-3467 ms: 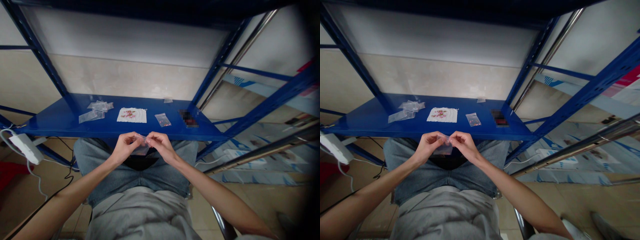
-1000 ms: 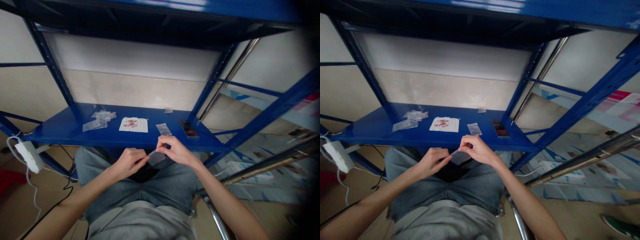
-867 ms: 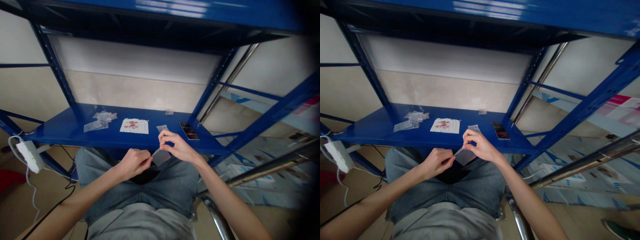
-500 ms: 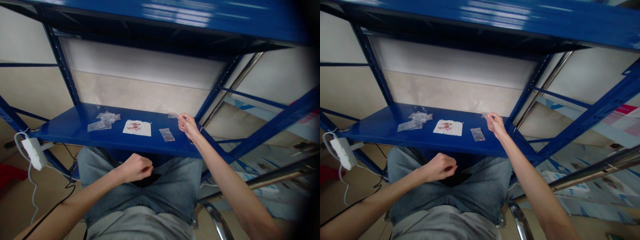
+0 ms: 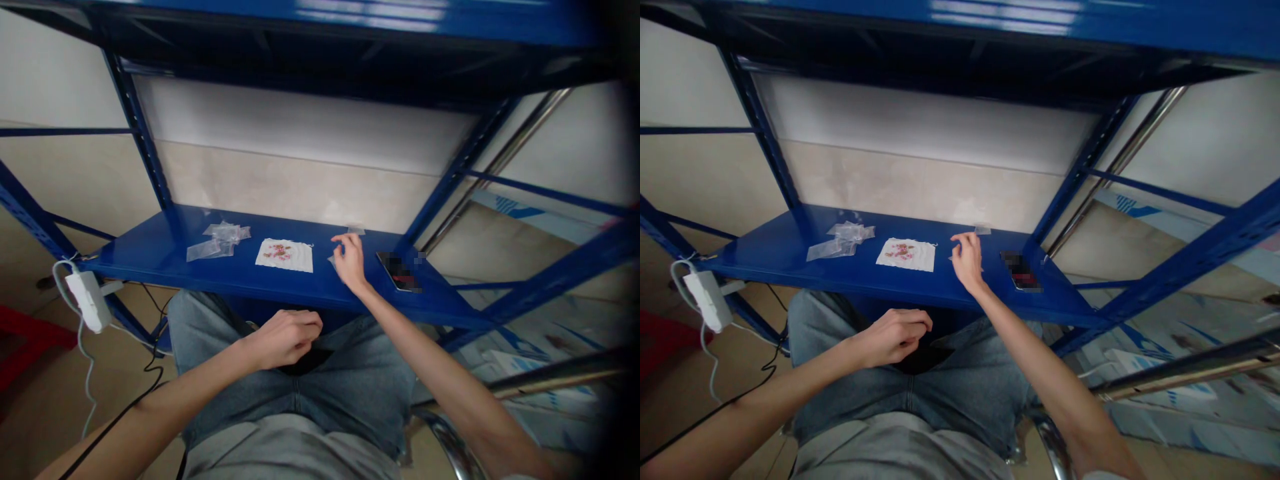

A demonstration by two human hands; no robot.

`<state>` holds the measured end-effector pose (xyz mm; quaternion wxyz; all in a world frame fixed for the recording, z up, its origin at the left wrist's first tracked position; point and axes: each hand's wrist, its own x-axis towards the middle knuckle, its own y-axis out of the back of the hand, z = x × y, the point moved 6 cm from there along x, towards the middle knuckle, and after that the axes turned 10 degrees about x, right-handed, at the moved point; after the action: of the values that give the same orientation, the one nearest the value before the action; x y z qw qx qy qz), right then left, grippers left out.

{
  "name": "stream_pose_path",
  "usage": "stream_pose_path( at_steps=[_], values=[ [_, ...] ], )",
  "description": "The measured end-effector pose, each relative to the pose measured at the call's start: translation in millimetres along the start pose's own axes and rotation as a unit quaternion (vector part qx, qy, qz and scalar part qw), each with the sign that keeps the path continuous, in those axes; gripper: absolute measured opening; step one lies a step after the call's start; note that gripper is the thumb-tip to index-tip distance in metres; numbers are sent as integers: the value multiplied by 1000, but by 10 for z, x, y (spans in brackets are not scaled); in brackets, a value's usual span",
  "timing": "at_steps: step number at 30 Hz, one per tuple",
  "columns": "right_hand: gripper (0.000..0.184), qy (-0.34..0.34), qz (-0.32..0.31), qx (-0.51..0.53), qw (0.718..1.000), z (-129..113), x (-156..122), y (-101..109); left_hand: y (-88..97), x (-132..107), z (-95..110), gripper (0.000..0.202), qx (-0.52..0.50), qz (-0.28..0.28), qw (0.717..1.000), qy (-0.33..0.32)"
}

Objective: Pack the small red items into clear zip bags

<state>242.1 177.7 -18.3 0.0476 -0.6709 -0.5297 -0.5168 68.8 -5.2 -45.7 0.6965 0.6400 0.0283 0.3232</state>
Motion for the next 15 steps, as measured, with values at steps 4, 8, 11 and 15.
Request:
stream_pose_path(
  at_steps=[4, 8, 11, 15],
  values=[
    [33, 95, -154, 38, 983, -717, -87, -650, -123, -24, 19, 16, 50, -13, 998, -27],
    [36, 166, -285, 21, 944, -1357, -71, -1404, -327, -70, 42, 16, 80, -59, 994, -51],
    [46, 209, -327, 1, 922, -1730, 43, -1896, -488, -100, 17, 9, 106, -118, 986, -47],
    [59, 221, -375, -14, 900, -2063, 168, -2403, -620, -115, -67, 6, 140, -176, 973, -46]
  ],
)
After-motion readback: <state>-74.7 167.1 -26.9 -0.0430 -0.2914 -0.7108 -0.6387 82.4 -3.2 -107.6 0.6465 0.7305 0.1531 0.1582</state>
